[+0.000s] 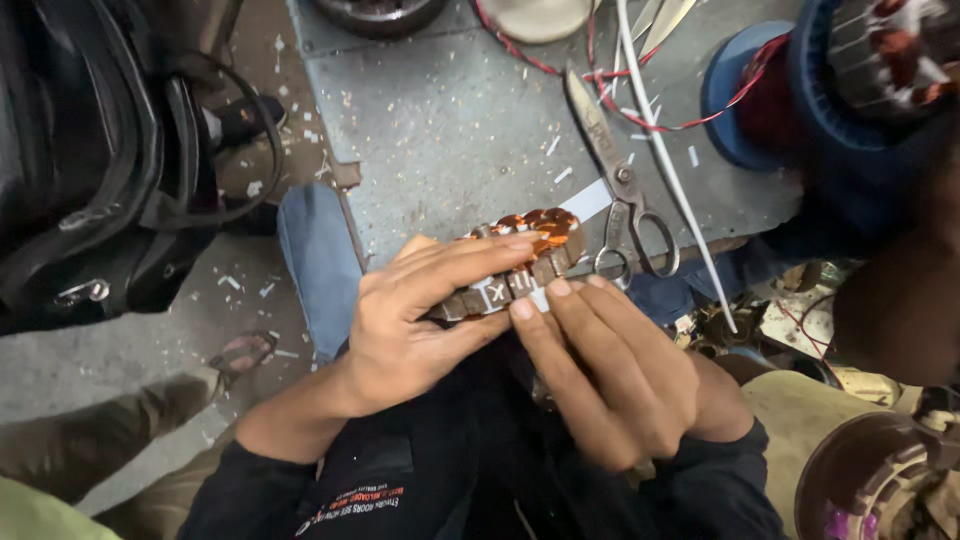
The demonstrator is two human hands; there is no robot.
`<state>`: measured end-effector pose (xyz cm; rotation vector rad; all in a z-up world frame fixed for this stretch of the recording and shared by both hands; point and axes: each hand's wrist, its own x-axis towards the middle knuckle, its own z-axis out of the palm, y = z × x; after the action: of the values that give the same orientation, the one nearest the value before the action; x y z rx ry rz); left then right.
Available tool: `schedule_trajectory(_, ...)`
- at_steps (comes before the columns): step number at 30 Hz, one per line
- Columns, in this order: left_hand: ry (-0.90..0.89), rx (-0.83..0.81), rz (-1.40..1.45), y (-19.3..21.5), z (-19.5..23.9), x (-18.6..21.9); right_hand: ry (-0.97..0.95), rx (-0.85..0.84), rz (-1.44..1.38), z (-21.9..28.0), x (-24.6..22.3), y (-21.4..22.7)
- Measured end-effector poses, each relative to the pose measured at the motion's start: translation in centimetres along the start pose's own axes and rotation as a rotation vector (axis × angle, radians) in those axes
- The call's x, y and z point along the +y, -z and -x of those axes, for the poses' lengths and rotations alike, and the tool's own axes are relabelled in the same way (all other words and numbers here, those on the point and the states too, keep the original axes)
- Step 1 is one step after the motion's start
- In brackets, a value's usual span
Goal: The person cuts small pieces of white insulating tape using scissors and inserts them into the slots of a copper-wound motor stator. The person repeats this process for multiple slots while seated on the floor in a workshop.
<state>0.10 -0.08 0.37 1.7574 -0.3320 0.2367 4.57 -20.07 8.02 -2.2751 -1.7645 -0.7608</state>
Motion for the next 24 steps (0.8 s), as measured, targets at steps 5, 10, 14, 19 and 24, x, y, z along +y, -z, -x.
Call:
schedule_trajectory(5, -0.036, 0.003, 0.007, -0.1, -0.2, 0.1, -0.425, -0.094, -0.261, 0.2, -1.9, 1.9)
schedule_trajectory(10, -0.016, 0.022, -0.003, -0.2, 0.4, -0.1, -0.351, -0.132, -0.213, 1.4, -1.8, 1.3)
schedule_trajectory(14, -0.053, 0.011, 0.021, 0.0, -0.1, 0.1, -0.367, -0.123, -0.221, 1.5, -1.9, 1.5)
schedule_trajectory(19, -0.079, 0.016, -0.026, -0.3, 0.3, -0.1, -0.480, -0.105, -0.268, 1.0, -2.6, 1.7)
schedule_trajectory(24, -0.102, 0.009, -0.047, -0.2, 0.2, 0.3, -0.529, -0.142, -0.274, 0.3, -2.7, 2.2)
